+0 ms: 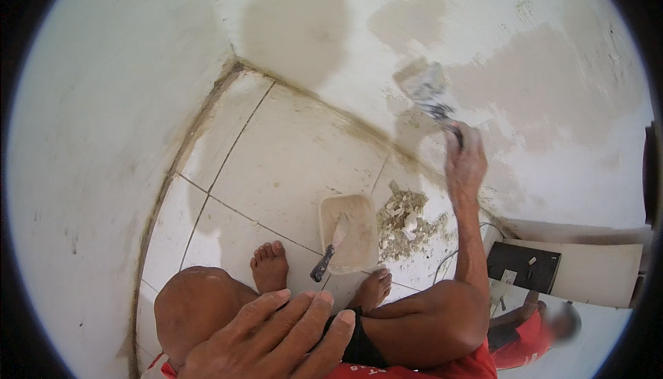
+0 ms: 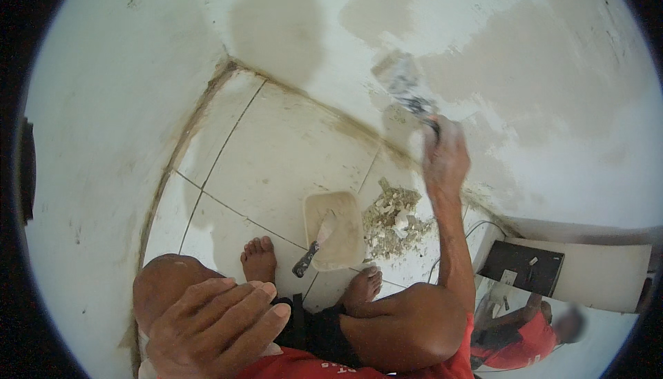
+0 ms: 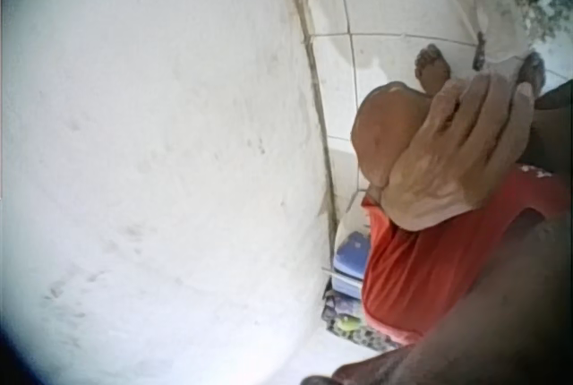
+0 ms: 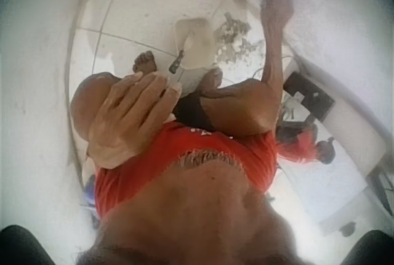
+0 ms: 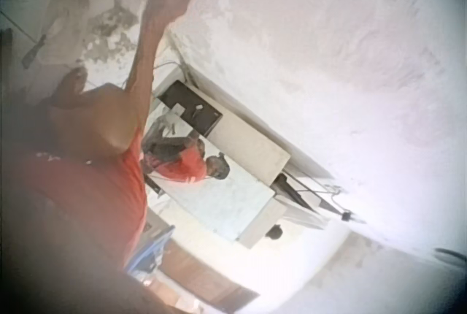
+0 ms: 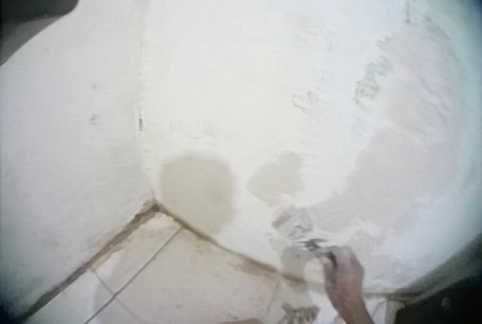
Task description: The person applies a white plaster-like material to a wall using a putty knife and smooths it out across a large patch, occasionally collecting more material from a container on the floor.
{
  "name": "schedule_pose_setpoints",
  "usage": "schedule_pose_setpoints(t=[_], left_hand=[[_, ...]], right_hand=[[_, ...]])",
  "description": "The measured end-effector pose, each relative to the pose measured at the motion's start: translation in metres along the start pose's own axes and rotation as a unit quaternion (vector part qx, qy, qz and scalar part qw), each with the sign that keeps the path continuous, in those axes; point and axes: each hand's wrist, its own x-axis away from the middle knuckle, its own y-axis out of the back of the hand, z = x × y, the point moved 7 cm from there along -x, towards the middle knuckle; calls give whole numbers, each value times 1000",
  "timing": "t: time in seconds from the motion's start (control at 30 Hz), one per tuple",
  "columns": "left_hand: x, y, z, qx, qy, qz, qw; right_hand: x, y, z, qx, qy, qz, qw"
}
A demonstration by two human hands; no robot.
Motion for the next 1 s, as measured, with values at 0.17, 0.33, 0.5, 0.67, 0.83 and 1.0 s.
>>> schedule_pose_setpoints(t=[0.17, 0.33, 0.5, 0.67, 0.83, 1.0], left_hand=[[-7, -2, -12, 32, -36, 7, 999], [-1, -3, -9, 7, -21, 16, 1000], [0, 0, -5, -1, 0, 20, 1000], [2, 0, -4, 1, -7, 28, 1000], [-4, -2, -8, 23, -19, 12, 999], [-2, 0, -10, 29, -16, 0, 999]], right_hand=[[-13, -45, 23, 13, 12, 42, 999], [-4, -33, -3, 50, -47, 32, 997], [18, 7, -45, 70, -44, -8, 997], [32, 33, -41, 52, -32, -23, 998], [-9, 21, -22, 34, -49, 47, 997], [-22, 17, -40, 54, -28, -19, 998]])
